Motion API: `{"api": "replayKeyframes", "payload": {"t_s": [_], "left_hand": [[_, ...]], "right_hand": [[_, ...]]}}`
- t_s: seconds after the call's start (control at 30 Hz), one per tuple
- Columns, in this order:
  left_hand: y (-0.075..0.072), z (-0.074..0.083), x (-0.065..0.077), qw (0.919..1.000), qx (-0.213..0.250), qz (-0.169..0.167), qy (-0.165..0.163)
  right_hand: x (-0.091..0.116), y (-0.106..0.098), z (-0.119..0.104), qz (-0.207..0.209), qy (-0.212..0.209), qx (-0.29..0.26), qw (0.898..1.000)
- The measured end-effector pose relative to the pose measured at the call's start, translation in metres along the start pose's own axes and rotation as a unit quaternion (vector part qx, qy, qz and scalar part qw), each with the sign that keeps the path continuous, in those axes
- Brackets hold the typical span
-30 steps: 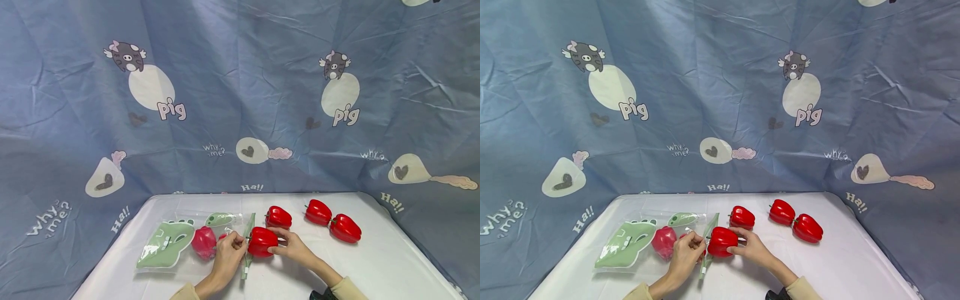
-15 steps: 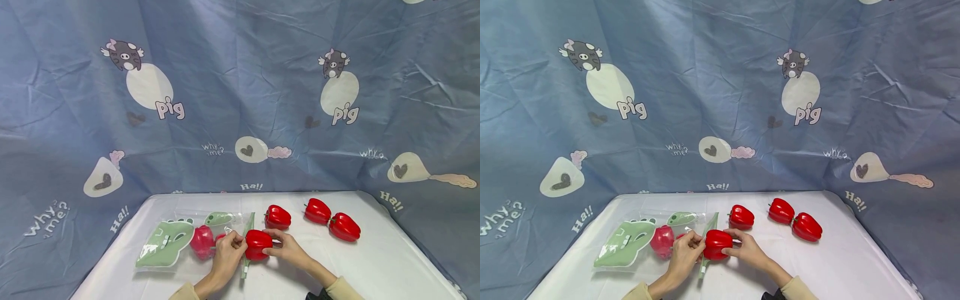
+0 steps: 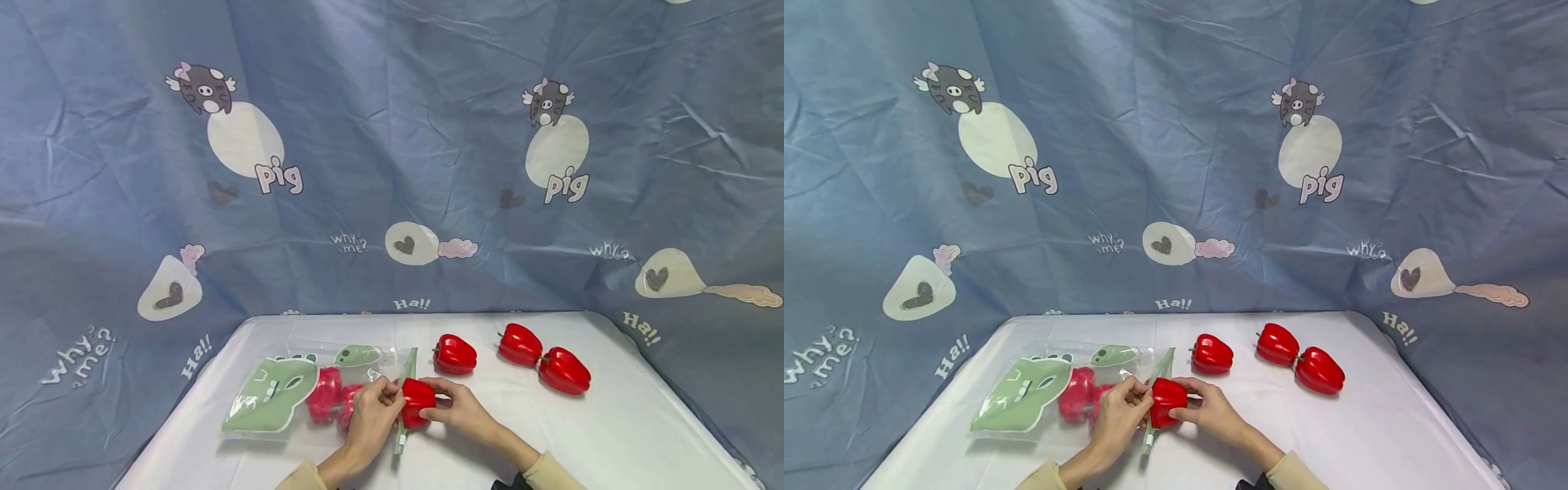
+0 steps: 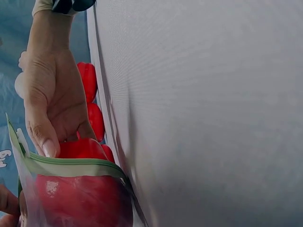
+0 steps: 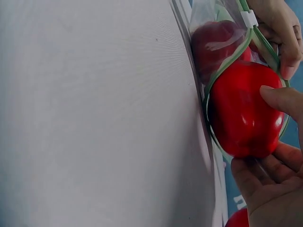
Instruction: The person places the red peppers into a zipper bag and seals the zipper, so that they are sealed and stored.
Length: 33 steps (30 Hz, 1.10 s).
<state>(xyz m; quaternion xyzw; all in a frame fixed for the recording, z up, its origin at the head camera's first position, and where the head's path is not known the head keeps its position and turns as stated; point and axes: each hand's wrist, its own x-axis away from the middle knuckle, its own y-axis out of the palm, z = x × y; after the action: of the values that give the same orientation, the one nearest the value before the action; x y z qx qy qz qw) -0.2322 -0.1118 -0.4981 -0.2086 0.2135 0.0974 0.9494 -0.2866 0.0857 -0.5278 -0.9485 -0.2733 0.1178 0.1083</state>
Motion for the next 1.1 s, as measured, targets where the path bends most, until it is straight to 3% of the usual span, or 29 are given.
{"api": "replayKeyframes", "payload": {"t_s": [0.43,0.87,1.1], "left_hand": [[0.0003,0.0005,0.0023,0.9991,0.038,-0.013,-0.012],[0.0006,0.0009,0.0029,0.9994,0.032,-0.003,-0.013],[0.0005,0.0021,0.0027,0.9989,0.043,-0.011,-0.014]], "right_hand": [[-0.0025,0.0068,-0.0019,-0.018,-0.006,0.011,1.000],[-0.0062,0.0049,-0.0009,-0.048,-0.044,0.058,0.996],[-0.0100,0.0093,-0.0036,-0.061,-0.052,0.039,0.996]]}}
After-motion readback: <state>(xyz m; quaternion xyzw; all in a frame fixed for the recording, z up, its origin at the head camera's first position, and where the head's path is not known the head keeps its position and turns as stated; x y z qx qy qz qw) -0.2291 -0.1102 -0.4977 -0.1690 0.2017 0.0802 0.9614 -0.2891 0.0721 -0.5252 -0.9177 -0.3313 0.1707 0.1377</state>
